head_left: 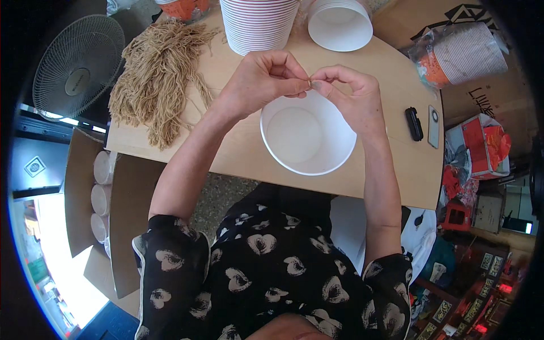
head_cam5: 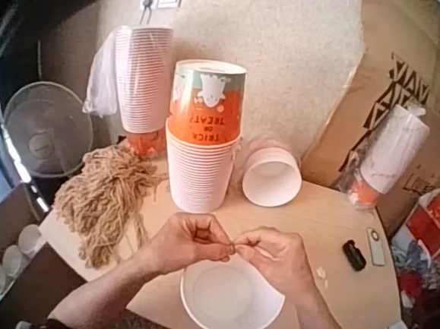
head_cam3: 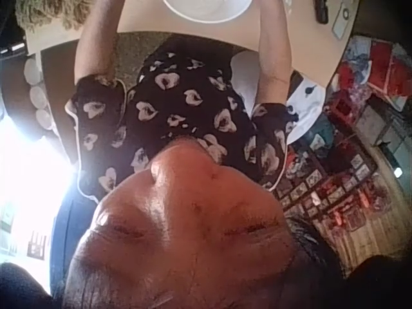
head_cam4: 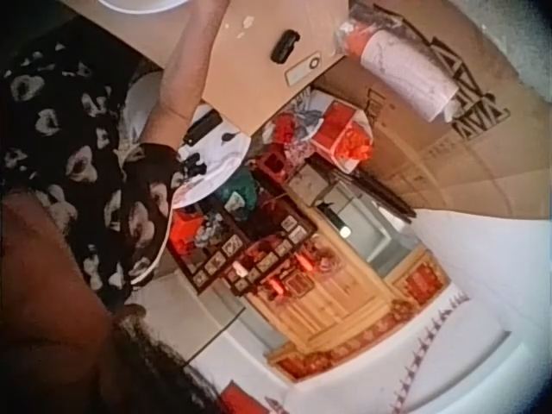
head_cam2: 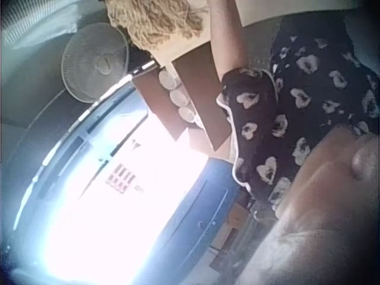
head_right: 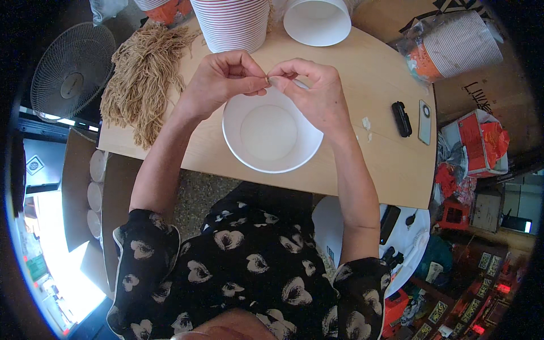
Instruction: The person is threading strings through pre-punched holes in paper buckets to create handles.
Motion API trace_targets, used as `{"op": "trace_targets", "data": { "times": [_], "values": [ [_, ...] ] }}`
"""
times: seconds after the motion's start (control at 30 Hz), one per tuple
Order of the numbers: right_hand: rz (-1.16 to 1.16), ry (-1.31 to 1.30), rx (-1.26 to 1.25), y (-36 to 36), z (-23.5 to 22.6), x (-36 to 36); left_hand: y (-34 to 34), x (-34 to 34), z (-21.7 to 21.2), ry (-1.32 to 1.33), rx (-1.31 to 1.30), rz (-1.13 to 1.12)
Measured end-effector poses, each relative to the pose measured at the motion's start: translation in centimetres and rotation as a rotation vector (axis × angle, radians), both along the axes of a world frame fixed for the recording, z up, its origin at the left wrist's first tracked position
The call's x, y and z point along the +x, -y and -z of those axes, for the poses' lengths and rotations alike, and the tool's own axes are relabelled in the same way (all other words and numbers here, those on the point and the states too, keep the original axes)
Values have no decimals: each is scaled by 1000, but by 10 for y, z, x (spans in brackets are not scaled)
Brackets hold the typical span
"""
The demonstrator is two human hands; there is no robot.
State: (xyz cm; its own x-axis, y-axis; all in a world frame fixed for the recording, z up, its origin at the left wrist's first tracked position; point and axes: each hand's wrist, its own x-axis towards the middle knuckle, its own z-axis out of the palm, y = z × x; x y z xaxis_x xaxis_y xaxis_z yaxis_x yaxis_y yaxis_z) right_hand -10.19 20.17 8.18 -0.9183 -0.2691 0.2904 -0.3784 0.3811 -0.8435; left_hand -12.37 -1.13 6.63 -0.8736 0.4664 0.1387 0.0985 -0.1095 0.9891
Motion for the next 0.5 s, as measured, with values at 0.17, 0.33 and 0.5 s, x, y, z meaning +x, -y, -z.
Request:
{"op": "trace_targets", "data": {
  "times": [0.17,0.33,0.5],
  "values": [
    [17,-112,-53,3,4,0,-1,0,0,9,18,10],
    [72,37,-289,2,8,-2,0,0,1,48,39,6],
    [65,119,-256,10,-6,6,0,1,2,34,42,3]
  ]
}}
